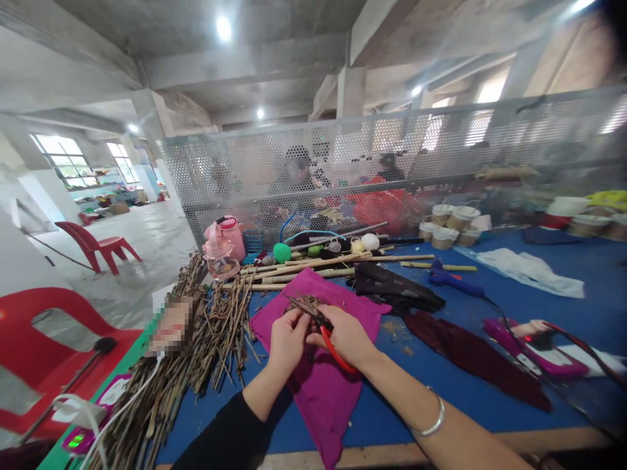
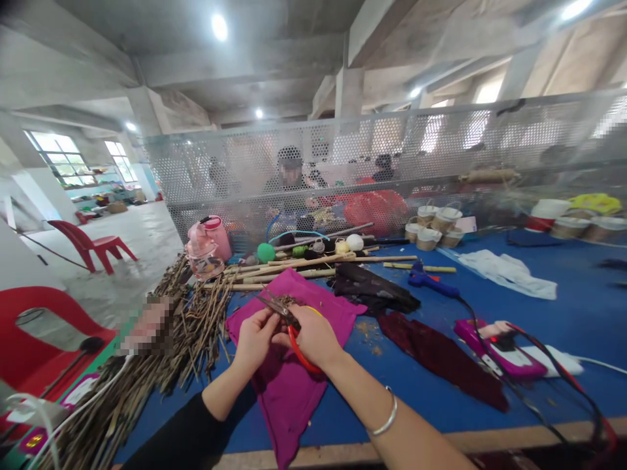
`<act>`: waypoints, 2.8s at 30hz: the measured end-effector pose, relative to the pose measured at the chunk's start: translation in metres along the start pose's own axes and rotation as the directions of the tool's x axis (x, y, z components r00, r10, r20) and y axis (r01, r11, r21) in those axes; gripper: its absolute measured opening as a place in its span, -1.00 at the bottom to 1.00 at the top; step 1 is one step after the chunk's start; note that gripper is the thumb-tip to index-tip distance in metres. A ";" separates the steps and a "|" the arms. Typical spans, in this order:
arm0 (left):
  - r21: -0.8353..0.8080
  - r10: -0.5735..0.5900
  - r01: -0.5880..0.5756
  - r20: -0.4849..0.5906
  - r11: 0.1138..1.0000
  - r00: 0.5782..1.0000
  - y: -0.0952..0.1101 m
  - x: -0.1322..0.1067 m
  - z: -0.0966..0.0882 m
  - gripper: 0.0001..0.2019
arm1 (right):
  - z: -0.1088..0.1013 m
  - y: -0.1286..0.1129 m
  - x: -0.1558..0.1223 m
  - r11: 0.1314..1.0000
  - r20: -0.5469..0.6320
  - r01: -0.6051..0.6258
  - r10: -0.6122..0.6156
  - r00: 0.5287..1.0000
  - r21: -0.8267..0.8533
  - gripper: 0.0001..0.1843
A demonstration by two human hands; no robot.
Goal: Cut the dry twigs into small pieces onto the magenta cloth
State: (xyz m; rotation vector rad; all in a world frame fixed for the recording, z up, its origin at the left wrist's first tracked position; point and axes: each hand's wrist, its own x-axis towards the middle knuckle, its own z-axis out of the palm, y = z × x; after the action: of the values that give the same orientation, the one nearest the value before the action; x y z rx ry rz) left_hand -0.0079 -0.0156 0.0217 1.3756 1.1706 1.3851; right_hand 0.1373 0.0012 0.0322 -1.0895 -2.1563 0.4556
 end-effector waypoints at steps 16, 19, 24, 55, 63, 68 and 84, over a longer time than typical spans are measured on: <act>0.099 -0.005 0.006 -0.007 0.995 1.000 0.004 0.000 -0.003 -0.70 | -0.003 0.001 0.000 0.996 0.026 -0.001 -0.001 1.000 0.089 -0.70; 0.098 -0.003 0.003 -0.002 0.995 1.000 0.005 0.000 -0.002 -0.70 | -0.002 0.002 -0.001 0.994 0.038 -0.004 0.000 0.999 0.113 -0.69; 0.024 -0.051 0.050 0.007 0.998 0.999 0.006 -0.001 0.000 -0.74 | -0.001 0.002 -0.001 0.997 -0.010 0.038 -0.039 0.999 -0.063 -0.51; 0.023 -0.041 0.043 -0.083 0.999 0.996 0.008 0.000 0.000 -0.75 | -0.001 0.005 -0.002 0.994 -0.015 0.006 -0.008 1.000 -0.111 -0.45; 0.113 0.020 -0.009 -0.096 0.994 0.995 0.010 0.000 -0.003 -0.77 | 0.002 0.007 -0.002 0.996 -0.015 0.029 -0.030 0.999 -0.087 -0.45; 0.060 0.014 -0.012 -0.030 0.998 0.999 0.011 -0.001 -0.001 -0.73 | 0.001 0.006 -0.001 0.999 -0.033 0.037 -0.037 0.999 -0.026 -0.51; 0.029 0.001 0.000 -0.024 1.000 1.000 0.004 -0.001 -0.001 -0.70 | -0.003 0.005 0.001 0.997 0.010 0.031 -0.032 0.999 0.075 -0.59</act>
State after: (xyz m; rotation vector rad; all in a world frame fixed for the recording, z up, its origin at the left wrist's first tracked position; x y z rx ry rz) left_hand -0.0089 -0.0177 0.0251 1.3829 1.2102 1.3936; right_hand 0.1417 0.0052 0.0321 -1.0131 -2.1456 0.5253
